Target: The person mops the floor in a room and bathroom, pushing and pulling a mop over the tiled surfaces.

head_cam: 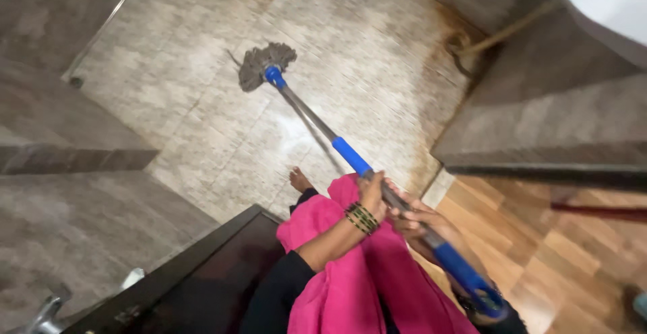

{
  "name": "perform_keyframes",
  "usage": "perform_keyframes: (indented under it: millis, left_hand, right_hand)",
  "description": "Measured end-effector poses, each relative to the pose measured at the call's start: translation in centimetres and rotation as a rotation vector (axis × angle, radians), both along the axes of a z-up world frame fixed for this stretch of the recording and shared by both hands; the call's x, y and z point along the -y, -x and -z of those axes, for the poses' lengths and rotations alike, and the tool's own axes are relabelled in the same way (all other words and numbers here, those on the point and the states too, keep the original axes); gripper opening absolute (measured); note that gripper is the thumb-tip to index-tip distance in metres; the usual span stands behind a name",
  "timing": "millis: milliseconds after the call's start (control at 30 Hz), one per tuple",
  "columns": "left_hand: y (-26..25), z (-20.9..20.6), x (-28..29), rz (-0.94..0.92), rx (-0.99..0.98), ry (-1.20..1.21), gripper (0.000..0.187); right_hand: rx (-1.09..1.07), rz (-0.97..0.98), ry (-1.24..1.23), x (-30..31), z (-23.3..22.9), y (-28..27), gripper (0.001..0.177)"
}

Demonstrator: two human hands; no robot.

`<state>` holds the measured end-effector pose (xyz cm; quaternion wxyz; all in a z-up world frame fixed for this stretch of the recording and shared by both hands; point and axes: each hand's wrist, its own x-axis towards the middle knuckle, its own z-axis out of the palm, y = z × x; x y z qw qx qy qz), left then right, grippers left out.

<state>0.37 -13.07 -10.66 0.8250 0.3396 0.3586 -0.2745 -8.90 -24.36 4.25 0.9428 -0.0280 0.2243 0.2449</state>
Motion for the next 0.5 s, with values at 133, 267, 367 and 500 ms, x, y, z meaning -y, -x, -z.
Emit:
perform_keyframes:
  millis: [133,267,367,500]
  left_hand:
    - [6.7,-5.4,4.3,0.113,0.034,0.151,0.014]
    - [8.3,-7.7,5.1,0.256,0.08,-0.001,0.012]
    - [5.8,-6.4,3.9,0.289,0.003,-0.018,0.015]
    - [-0.6,-3.8,0.1,0.335,0.097,-0.088,0.017]
  right_hand:
    - [-0.019,0.124,-0.009,3.8,-4.5,6.7,0.025]
    - [0.04,0.193,0.009,4.5,-6.2,8.7,0.018]
    - [-0.113,0.291,0.157,2.0,-6.5,9.4,0.024]
    - [0.174,0.237,0.167,-1.0,-2.5,2.9,0.018]
